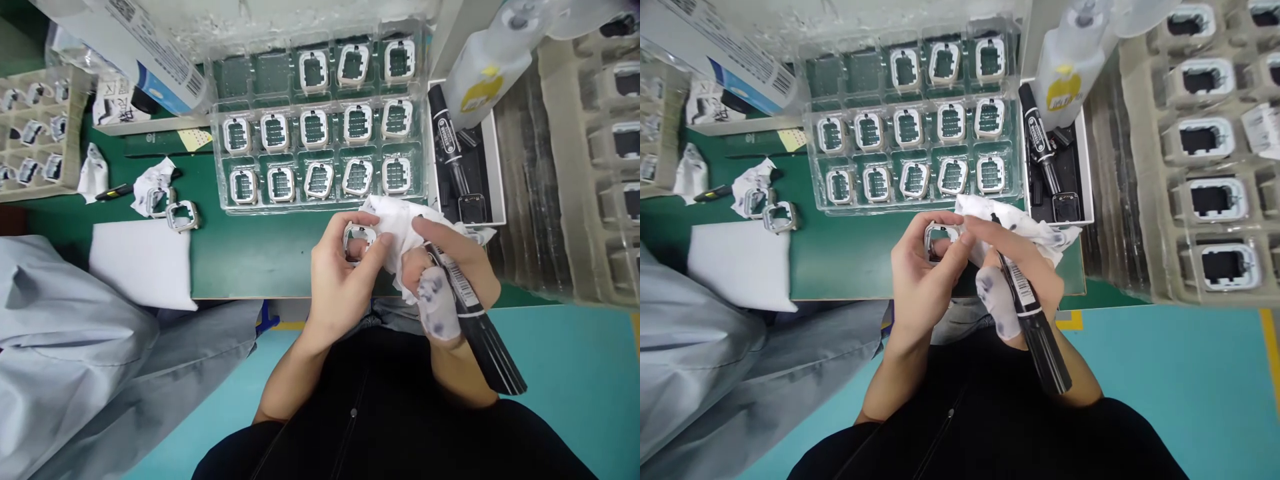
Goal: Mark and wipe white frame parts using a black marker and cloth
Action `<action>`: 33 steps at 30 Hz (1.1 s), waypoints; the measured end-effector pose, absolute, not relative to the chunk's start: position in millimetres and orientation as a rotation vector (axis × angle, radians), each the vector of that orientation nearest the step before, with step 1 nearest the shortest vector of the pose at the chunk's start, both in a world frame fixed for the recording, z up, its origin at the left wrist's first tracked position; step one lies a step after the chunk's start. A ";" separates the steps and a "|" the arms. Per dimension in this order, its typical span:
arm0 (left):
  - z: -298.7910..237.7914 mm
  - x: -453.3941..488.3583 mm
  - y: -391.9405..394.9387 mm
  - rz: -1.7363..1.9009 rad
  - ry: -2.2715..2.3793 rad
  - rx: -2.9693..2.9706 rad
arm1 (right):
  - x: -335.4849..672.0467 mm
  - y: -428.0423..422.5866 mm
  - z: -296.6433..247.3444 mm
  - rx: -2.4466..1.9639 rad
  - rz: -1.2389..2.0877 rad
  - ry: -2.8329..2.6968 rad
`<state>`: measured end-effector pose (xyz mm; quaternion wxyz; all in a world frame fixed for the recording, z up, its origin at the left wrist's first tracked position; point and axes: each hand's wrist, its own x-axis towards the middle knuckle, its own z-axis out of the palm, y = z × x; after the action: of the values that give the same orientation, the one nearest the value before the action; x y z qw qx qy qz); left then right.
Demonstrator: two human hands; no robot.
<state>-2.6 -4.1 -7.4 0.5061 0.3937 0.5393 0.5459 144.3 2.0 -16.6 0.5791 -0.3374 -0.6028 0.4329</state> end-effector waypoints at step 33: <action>-9.5 -7.6 -8.3 1.483 1.145 0.915 | 140.8 -0.6 -7.0 -1.045 0.699 -1.512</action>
<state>-7.6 -8.3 -9.5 0.5039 0.3788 0.4744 0.6144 140.8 -0.6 -7.0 0.5544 -0.4424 -0.6398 0.2959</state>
